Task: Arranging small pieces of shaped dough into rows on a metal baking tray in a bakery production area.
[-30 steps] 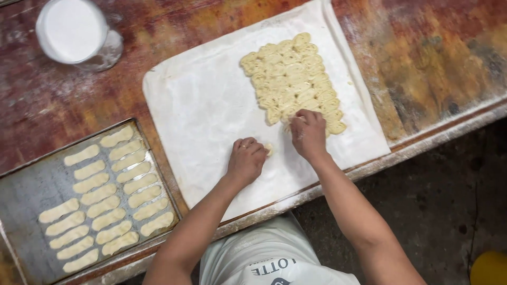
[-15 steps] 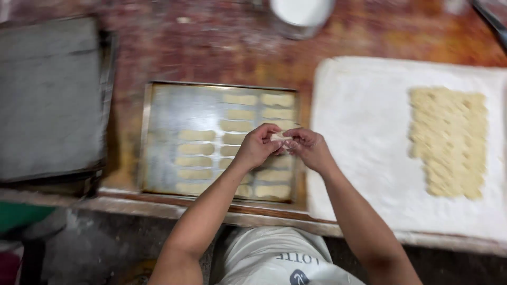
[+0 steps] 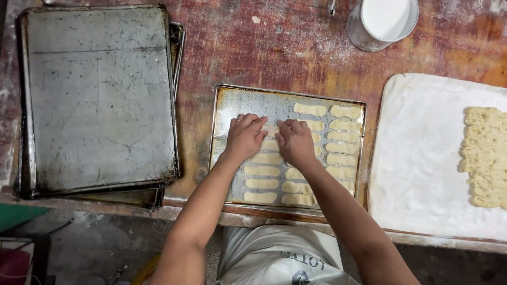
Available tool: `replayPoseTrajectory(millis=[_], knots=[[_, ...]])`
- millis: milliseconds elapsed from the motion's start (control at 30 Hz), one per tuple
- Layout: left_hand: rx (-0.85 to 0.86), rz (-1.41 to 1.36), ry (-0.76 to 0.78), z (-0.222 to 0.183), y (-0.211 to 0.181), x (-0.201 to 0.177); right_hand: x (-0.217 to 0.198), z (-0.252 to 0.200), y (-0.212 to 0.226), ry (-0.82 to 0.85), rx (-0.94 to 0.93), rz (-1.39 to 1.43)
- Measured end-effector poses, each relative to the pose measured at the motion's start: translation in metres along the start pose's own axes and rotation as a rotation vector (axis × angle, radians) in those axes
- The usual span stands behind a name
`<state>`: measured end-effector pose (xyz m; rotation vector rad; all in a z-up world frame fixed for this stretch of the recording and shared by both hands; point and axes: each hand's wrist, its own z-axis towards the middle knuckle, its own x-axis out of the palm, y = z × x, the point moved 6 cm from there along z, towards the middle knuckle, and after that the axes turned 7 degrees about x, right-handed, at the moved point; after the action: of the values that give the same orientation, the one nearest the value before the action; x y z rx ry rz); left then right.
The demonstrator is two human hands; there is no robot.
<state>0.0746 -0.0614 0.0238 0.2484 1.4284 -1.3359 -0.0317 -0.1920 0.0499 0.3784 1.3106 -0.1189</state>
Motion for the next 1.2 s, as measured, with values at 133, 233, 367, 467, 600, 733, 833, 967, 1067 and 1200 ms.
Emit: replayPoseTrajectory(millis=[133,233,367,467,600,733,833,967,1067,1200], knots=[[0.122,-0.041,-0.033,0.004,-0.001,0.003,0.011,0.002,0.011,-0.012,0.002,0.011],[0.167,-0.056,-0.058,0.002,0.007,0.003,0.003,0.002,0.015,-0.150,-0.034,-0.027],[0.226,-0.071,-0.045,0.000,0.011,-0.005,-0.013,-0.002,0.021,-0.217,-0.060,-0.059],[0.167,-0.069,0.123,-0.001,-0.013,-0.026,-0.021,-0.002,0.038,0.154,0.071,-0.099],[0.024,0.090,0.605,-0.001,-0.067,-0.045,-0.017,-0.012,0.054,0.588,0.077,-0.221],[-0.053,0.185,0.684,-0.009,-0.069,-0.053,-0.016,-0.022,0.047,0.653,0.099,-0.285],[-0.110,0.241,0.671,-0.006,-0.062,-0.047,-0.022,-0.015,0.042,0.492,0.030,-0.319],[-0.144,0.255,0.640,-0.011,-0.063,-0.034,-0.020,-0.026,0.020,0.618,0.050,-0.213],[-0.097,0.206,0.425,-0.003,-0.086,-0.020,-0.061,-0.038,-0.017,0.573,0.086,-0.080],[0.172,0.179,-0.123,0.024,-0.166,0.039,-0.084,-0.095,-0.136,0.444,0.261,0.031]])
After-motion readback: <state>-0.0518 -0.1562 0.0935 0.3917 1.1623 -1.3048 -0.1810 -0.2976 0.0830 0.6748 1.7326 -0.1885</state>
